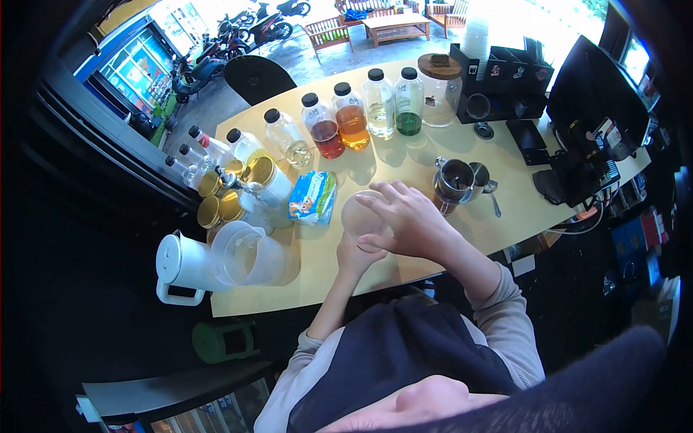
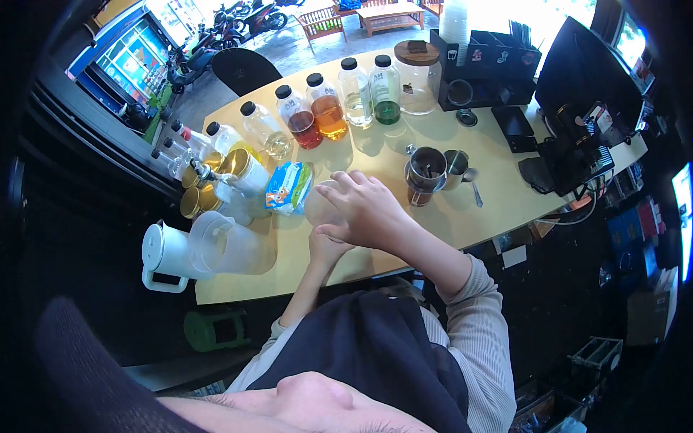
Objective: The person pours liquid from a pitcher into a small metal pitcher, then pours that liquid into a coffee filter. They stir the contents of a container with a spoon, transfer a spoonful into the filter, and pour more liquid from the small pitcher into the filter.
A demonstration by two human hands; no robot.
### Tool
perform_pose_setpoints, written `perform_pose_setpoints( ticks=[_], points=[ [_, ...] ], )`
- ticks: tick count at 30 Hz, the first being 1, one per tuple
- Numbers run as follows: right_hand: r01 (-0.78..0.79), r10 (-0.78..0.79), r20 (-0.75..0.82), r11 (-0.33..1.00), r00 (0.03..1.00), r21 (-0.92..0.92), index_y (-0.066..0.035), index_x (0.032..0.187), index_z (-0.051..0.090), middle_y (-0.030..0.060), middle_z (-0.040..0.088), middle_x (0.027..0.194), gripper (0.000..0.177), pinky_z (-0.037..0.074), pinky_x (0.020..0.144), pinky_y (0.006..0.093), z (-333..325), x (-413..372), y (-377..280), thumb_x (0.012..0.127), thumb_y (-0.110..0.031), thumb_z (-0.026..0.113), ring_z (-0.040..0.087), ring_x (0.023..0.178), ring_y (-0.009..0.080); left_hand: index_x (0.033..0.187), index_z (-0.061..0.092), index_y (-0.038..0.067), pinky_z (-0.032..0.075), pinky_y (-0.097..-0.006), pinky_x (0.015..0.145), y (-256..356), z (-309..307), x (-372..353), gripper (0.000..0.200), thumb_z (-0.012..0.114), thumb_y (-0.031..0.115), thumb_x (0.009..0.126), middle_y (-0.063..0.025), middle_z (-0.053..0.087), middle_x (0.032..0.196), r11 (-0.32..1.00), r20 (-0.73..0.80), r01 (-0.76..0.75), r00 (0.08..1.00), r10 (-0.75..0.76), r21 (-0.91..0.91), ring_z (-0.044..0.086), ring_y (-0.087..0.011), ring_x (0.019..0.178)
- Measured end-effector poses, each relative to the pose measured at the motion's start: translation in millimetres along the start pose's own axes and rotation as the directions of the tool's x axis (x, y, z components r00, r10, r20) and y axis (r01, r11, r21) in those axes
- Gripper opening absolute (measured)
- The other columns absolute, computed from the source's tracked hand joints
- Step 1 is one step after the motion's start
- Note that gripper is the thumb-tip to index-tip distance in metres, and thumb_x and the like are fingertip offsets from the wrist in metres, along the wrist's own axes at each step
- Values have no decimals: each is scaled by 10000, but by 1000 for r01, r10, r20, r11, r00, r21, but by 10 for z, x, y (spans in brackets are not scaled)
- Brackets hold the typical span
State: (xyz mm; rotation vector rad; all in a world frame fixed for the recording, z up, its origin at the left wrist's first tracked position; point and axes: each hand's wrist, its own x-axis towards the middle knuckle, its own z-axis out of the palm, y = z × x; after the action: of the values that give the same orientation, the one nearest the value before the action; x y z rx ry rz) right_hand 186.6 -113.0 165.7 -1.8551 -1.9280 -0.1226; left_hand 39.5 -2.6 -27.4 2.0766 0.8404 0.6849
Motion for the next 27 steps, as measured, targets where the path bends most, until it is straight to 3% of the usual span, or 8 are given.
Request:
perform_pose_setpoints(
  ticks=[3,9,12,15,20,23,26,27],
  points=[
    [27,-23,-58,998,998,57,-96,1316,599,163,581,1272,621,498,946,436,-164,-122,152,852,-502,678,569,1159,318,1330,482,77,556,-420,853,72,70,173,936,916,321,537,-141,675,1178,998,-62,-26,998,23,-56,677,-318,1047],
    [104,-68,-161,968,985,227,-110,1203,656,105,643,1167,407,519,893,418,-465,-443,437,828,-230,758,624,1037,294,1297,515,78,545,-408,873,161,182,594,867,918,323,569,-132,687,1166,989,-212,-40,977,9,-142,675,-307,1060],
    [125,-47,-245,941,968,314,-93,1068,712,79,690,1056,282,534,828,379,-616,-625,654,790,-108,753,651,937,268,1262,539,60,539,-394,875,137,180,832,818,921,296,579,-133,691,1150,994,-249,-43,968,16,-102,679,-292,1050],
    [79,69,-419,942,905,327,-61,895,735,78,720,938,165,521,767,333,-750,-822,888,756,9,681,660,851,239,1231,546,42,534,-361,864,105,192,1051,748,912,230,606,-121,697,1117,970,-281,-95,959,29,-224,682,-262,1008],
    [-19,181,-504,951,845,309,-37,872,722,94,718,920,122,515,760,334,-922,-1124,1290,781,13,657,654,841,234,1231,550,35,518,-378,902,11,293,1276,749,915,225,605,-138,677,1153,966,-360,-74,933,-22,-248,661,-268,1055],
    [-97,263,-542,944,798,316,-24,876,715,94,711,917,119,512,752,319,-875,-1304,1561,798,28,642,650,848,238,1332,481,20,486,-379,965,-44,359,1306,883,922,236,598,-148,613,1276,992,-379,-11,924,-37,-122,609,-291,1154],
    [-212,375,-538,916,755,341,-29,877,716,90,705,923,100,506,717,292,-711,-1478,1839,842,6,629,651,857,221,1424,359,-27,418,-373,1058,-192,562,1223,989,906,272,656,-187,518,1386,986,-511,-1,856,-85,-166,520,-326,1272],
    [-213,378,-539,914,753,345,-29,877,716,90,705,923,100,506,717,292,-627,-1553,1947,842,6,629,651,857,221,1424,336,-43,382,-388,1091,-157,638,1135,863,818,260,775,-183,499,1392,999,-594,-24,804,-10,-49,493,-318,1290]
  ],
)
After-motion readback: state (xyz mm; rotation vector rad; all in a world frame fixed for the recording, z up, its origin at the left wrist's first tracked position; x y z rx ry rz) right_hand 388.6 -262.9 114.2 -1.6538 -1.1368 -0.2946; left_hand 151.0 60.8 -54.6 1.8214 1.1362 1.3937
